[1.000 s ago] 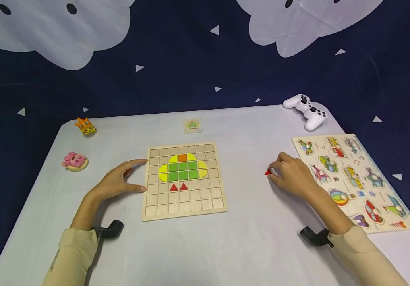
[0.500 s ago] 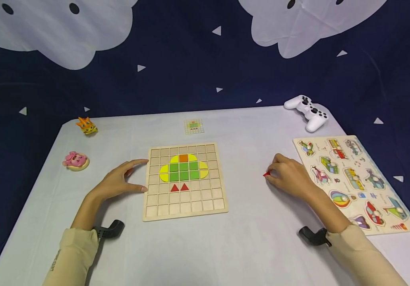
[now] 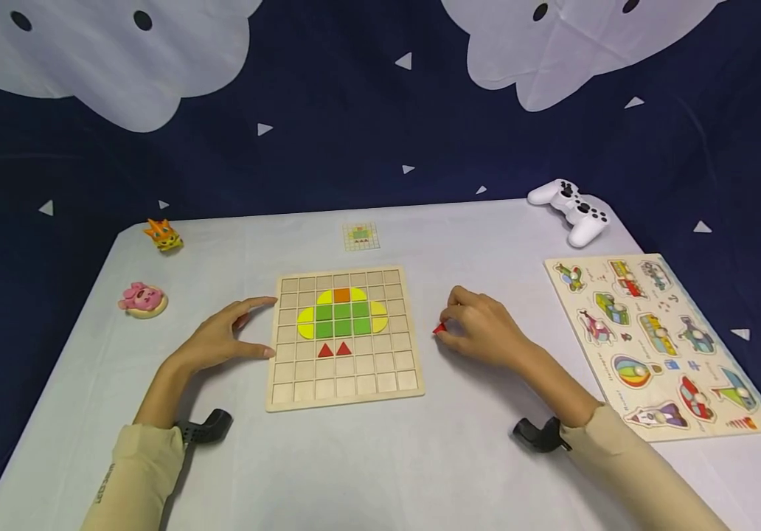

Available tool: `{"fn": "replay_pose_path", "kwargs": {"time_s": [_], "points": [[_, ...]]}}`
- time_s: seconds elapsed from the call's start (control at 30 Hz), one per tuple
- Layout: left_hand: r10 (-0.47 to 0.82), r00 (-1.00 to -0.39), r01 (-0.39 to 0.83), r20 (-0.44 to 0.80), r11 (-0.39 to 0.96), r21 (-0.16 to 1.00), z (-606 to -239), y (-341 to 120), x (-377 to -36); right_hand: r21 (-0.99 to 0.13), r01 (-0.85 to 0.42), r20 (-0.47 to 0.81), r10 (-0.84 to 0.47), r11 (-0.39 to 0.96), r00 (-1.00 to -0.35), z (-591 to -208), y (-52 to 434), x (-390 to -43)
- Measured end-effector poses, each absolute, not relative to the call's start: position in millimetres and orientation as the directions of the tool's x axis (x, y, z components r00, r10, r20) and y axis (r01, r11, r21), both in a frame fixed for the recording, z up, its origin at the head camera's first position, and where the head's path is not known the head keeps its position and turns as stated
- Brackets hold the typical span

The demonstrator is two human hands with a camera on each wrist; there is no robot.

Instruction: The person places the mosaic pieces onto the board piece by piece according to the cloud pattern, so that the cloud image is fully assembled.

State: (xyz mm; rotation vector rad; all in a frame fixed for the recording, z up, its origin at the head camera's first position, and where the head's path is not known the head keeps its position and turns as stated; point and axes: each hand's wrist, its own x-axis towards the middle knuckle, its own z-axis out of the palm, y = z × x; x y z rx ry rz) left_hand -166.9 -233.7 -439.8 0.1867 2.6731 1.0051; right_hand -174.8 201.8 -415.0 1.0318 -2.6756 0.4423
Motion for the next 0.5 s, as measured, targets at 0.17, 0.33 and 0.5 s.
{"fn": "replay_pose_path", "kwargs": {"time_s": [0.17, 0.33, 0.5], "points": [[0.214, -0.952, 0.019, -0.217, 0.753, 0.657, -440, -233, -167, -0.211, -0.728, 0.289, -0.671, 0.652, -0.683, -411, 167, -172], [0.212, -0.953, 0.021, -0.215, 0.757, 0.653, -439, -233, -167, -0.221, -0.766, 0.259, -0.721, 0.604, -0.643, -411, 138, -170], [0.211, -0.953, 0.018, -0.216, 0.754, 0.657, -439, -233, -166, -0.211, -0.809, 0.258, -0.767, 0.548, -0.587, -412, 114, -171]]}}
